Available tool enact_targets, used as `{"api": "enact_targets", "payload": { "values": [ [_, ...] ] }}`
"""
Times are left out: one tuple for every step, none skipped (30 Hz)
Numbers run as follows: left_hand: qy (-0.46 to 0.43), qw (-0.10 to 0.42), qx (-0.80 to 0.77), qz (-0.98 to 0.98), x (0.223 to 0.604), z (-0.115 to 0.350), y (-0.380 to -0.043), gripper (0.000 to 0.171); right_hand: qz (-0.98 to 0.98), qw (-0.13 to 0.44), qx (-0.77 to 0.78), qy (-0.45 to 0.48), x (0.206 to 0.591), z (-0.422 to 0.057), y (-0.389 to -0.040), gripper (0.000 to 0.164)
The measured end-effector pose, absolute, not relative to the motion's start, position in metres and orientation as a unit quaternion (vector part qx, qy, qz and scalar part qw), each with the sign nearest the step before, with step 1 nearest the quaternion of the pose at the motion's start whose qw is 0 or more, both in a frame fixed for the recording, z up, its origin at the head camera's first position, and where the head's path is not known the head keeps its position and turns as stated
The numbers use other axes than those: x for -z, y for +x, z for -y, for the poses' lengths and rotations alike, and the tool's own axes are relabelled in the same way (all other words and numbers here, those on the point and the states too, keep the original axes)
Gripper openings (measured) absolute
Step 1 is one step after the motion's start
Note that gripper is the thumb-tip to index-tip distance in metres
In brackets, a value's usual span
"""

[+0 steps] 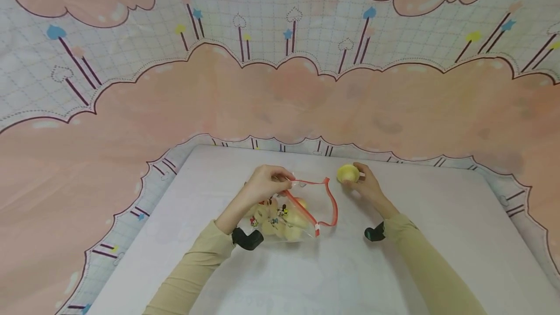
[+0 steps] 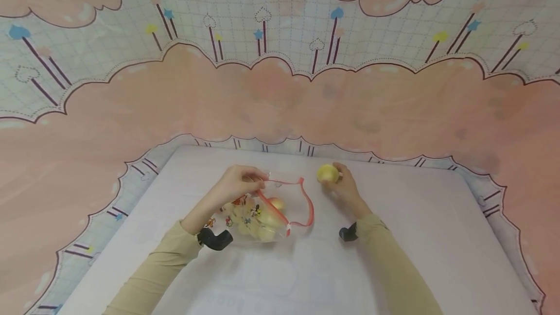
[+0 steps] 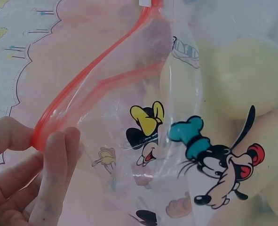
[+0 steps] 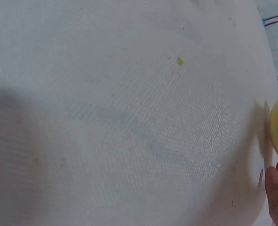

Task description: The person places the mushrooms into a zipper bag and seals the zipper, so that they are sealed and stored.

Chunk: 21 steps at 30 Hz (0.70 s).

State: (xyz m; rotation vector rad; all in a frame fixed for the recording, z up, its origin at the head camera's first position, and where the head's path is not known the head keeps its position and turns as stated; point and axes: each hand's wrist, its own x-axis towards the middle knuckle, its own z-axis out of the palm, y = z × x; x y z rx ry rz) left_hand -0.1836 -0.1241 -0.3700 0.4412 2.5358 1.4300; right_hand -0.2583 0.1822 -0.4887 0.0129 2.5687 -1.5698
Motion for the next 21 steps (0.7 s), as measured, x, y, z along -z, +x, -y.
{"api": "enact_targets", "payload": {
  "values": [
    [0.149, 0.098, -0.482, -0.858, 0.37, 0.124, -0.184, 0.021, -0.851, 0.067, 0.52, 0.006, 0.488, -0.182, -0.257, 0.076],
    [0.149, 0.098, -0.482, -0.858, 0.371, 0.124, -0.184, 0.02, -0.851, 0.067, 0.521, 0.007, 0.488, -0.182, -0.257, 0.077],
    [0.149, 0.097, -0.482, -0.858, 0.371, 0.124, -0.184, 0.02, -0.851, 0.067, 0.521, 0.008, 0.488, -0.182, -0.256, 0.077],
    [0.149, 0.095, -0.482, -0.858, 0.372, 0.124, -0.184, 0.019, -0.85, 0.067, 0.522, 0.008, 0.487, -0.182, -0.255, 0.077],
    [0.15, 0.093, -0.482, -0.858, 0.372, 0.124, -0.184, 0.019, -0.851, 0.066, 0.522, 0.006, 0.487, -0.182, -0.254, 0.078],
    [0.149, 0.093, -0.482, -0.858, 0.372, 0.124, -0.184, 0.018, -0.85, 0.065, 0.523, 0.004, 0.487, -0.181, -0.253, 0.078],
    [0.148, 0.093, -0.482, -0.859, 0.372, 0.124, -0.184, 0.018, -0.848, 0.064, 0.525, 0.001, 0.487, -0.182, -0.252, 0.078],
    [0.146, 0.094, -0.483, -0.858, 0.373, 0.123, -0.184, 0.018, -0.847, 0.062, 0.528, -0.003, 0.487, -0.182, -0.251, 0.077],
    [0.145, 0.095, -0.485, -0.857, 0.373, 0.123, -0.184, 0.018, -0.846, 0.061, 0.53, -0.005, 0.487, -0.182, -0.25, 0.077],
    [0.144, 0.097, -0.486, -0.856, 0.373, 0.123, -0.184, 0.018, -0.846, 0.059, 0.529, -0.011, 0.488, -0.183, -0.249, 0.077],
    [0.143, 0.1, -0.488, -0.855, 0.373, 0.122, -0.184, 0.018, -0.845, 0.058, 0.532, -0.013, 0.488, -0.183, -0.247, 0.077],
    [0.142, 0.102, -0.489, -0.855, 0.373, 0.122, -0.184, 0.018, -0.843, 0.057, 0.534, -0.015, 0.487, -0.183, -0.246, 0.076],
    [0.142, 0.104, -0.49, -0.854, 0.373, 0.122, -0.184, 0.018, -0.843, 0.056, 0.535, -0.016, 0.487, -0.184, -0.245, 0.076],
    [0.142, 0.105, -0.492, -0.853, 0.373, 0.122, -0.184, 0.019, -0.843, 0.054, 0.535, -0.017, 0.487, -0.184, -0.243, 0.075],
    [0.143, 0.106, -0.492, -0.852, 0.374, 0.122, -0.185, 0.02, -0.842, 0.053, 0.536, -0.019, 0.486, -0.184, -0.242, 0.075],
    [0.144, 0.106, -0.492, -0.852, 0.374, 0.122, -0.185, 0.021, -0.841, 0.052, 0.538, -0.021, 0.485, -0.185, -0.24, 0.075],
    [0.144, 0.106, -0.492, -0.852, 0.374, 0.122, -0.185, 0.022, -0.84, 0.051, 0.54, -0.02, 0.485, -0.185, -0.239, 0.075],
    [0.144, 0.106, -0.491, -0.852, 0.374, 0.122, -0.185, 0.022, -0.84, 0.048, 0.54, -0.021, 0.483, -0.185, -0.237, 0.075],
    [0.144, 0.107, -0.491, -0.853, 0.374, 0.122, -0.185, 0.023, -0.841, 0.046, 0.539, -0.023, 0.482, -0.185, -0.236, 0.075],
    [0.144, 0.108, -0.49, -0.853, 0.374, 0.121, -0.185, 0.024, -0.841, 0.043, 0.539, -0.025, 0.481, -0.186, -0.234, 0.075],
    [0.144, 0.109, -0.488, -0.854, 0.374, 0.121, -0.185, 0.025, -0.84, 0.04, 0.54, -0.026, 0.48, -0.186, -0.232, 0.075]
  ]
}}
